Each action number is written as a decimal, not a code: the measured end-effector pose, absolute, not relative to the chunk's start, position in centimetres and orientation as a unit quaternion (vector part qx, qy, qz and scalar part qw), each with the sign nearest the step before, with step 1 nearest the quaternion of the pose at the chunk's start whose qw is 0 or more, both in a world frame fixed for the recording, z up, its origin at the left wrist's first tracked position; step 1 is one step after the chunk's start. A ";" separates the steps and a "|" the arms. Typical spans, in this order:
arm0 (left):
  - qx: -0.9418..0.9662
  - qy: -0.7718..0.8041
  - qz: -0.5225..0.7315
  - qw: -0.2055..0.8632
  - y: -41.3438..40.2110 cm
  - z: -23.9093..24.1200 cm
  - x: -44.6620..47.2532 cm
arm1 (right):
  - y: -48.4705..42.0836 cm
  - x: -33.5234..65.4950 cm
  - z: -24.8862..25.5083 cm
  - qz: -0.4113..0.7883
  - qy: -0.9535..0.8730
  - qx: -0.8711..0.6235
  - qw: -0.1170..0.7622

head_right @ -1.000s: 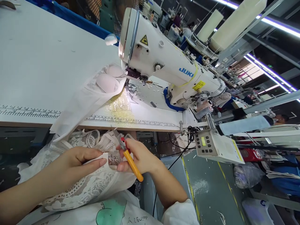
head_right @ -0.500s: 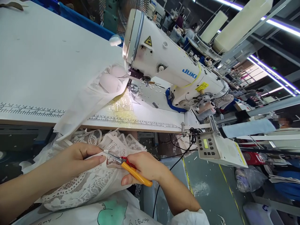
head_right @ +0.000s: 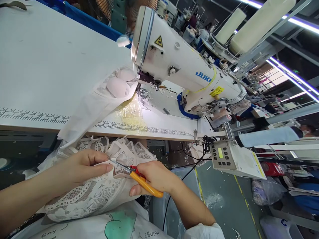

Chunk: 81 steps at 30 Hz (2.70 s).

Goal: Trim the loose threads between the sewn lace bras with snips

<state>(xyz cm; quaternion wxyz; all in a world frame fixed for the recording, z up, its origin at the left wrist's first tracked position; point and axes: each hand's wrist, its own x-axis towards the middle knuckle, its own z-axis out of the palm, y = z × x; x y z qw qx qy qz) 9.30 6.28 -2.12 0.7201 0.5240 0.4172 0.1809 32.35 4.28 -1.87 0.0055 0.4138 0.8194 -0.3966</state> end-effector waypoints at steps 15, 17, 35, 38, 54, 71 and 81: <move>0.512 0.412 0.186 0.731 6.1 -3.0 9.1 | 3.5 31.9 -2.8 -0.432 0.786 0.442 -0.025; 0.513 0.411 0.190 0.729 6.1 -2.8 9.1 | 3.5 31.8 -2.9 -0.433 0.780 0.451 -0.026; 0.685 0.413 0.279 0.531 5.2 -1.9 7.4 | 4.1 27.5 -3.1 -0.496 0.695 0.417 -0.313; 0.670 0.430 0.276 0.539 5.1 -1.1 7.5 | 3.8 26.3 -3.7 -0.545 0.652 0.416 -0.322; 0.595 0.501 0.275 0.565 4.8 -1.4 7.4 | 3.7 26.2 -3.1 -0.434 0.711 0.435 -0.342; 0.611 0.461 0.328 0.554 4.7 -0.9 7.9 | 3.7 26.1 -3.1 -0.495 0.669 0.441 -0.336; 0.601 0.488 0.417 0.477 4.7 -1.4 6.5 | 2.5 27.0 -5.9 -0.496 0.675 0.478 -0.263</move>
